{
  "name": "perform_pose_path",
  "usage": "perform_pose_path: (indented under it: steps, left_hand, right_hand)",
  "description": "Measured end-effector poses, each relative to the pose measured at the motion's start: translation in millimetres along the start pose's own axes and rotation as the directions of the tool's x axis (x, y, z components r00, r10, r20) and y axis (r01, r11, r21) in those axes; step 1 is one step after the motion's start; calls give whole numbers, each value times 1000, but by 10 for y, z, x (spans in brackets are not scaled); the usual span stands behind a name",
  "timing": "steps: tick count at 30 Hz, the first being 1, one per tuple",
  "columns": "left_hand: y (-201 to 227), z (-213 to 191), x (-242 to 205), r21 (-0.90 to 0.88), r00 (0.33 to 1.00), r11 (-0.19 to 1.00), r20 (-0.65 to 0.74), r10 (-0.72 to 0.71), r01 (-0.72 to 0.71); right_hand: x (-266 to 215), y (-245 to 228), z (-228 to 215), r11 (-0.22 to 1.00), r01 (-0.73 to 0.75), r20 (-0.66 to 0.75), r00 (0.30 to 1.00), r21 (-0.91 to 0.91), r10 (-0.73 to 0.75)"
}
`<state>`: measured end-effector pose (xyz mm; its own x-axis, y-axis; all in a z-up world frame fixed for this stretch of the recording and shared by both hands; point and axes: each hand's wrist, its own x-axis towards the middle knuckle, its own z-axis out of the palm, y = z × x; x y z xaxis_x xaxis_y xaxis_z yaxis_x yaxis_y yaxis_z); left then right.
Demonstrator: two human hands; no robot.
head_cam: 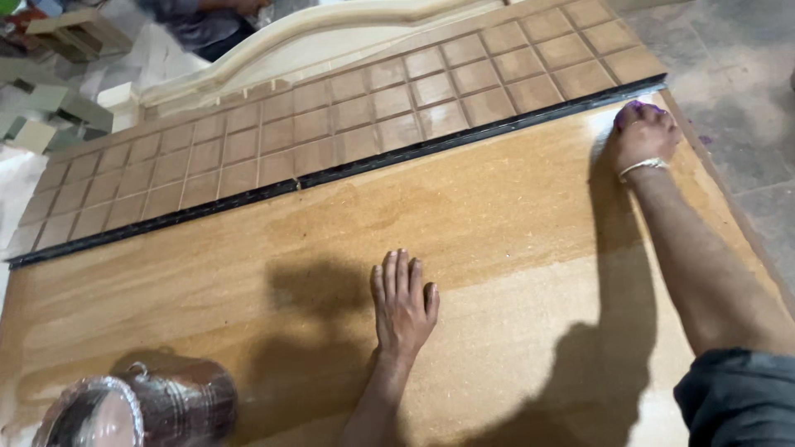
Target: The person applies a liquid finish to a large wooden board using a purple cloth. They repeatedly dip the cloth into a metal container and wipe the finish onto the board's surface, covering the edges and main area.
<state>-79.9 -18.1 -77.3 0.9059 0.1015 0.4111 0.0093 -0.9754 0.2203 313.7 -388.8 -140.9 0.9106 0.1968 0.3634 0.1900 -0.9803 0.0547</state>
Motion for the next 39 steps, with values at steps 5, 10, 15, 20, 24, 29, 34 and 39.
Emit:
perform_pose_path:
  steps: [5, 10, 15, 20, 24, 29, 34, 39]
  left_hand:
    - [-23, -6, -26, -91, 1000, 996, 9, -20, 20]
    - [-97, 181, -83, -10, 994, 1000, 113, 7, -6]
    - [-338, 263, -144, -17, 977, 1000, 214, -12, 16]
    - [-167, 127, -78, -213, 996, 976, 75, -39, 54]
    - [-133, 89, -25, -133, 1000, 991, -23, -16, 13]
    - [-130, 192, 13, -12, 1000, 1000, -16, -10, 10]
    - [-65, 168, -6, -102, 999, 995, -37, -19, 15]
    - [-20, 198, -41, -87, 997, 996, -77, -17, 10]
  right_hand:
    - [-459, -2018, 77, 916, 304, -295, 929, 261, -224]
    - [-813, -4541, -504, 574, 701, -350, 711, 424, -610]
    - [-970, -5864, -821, 438, 766, -261, 595, 471, -760]
    - [-738, -4975, -878, 519, 726, -266, 665, 451, -698]
    - [-470, -3118, -941, 595, 726, -229, 680, 345, -697]
    - [81, -770, -785, 684, 664, -199, 746, 301, -636]
    - [514, 767, -453, 866, 447, -109, 895, 224, -433]
    - [-54, 1100, -553, 850, 432, -48, 897, 301, -439]
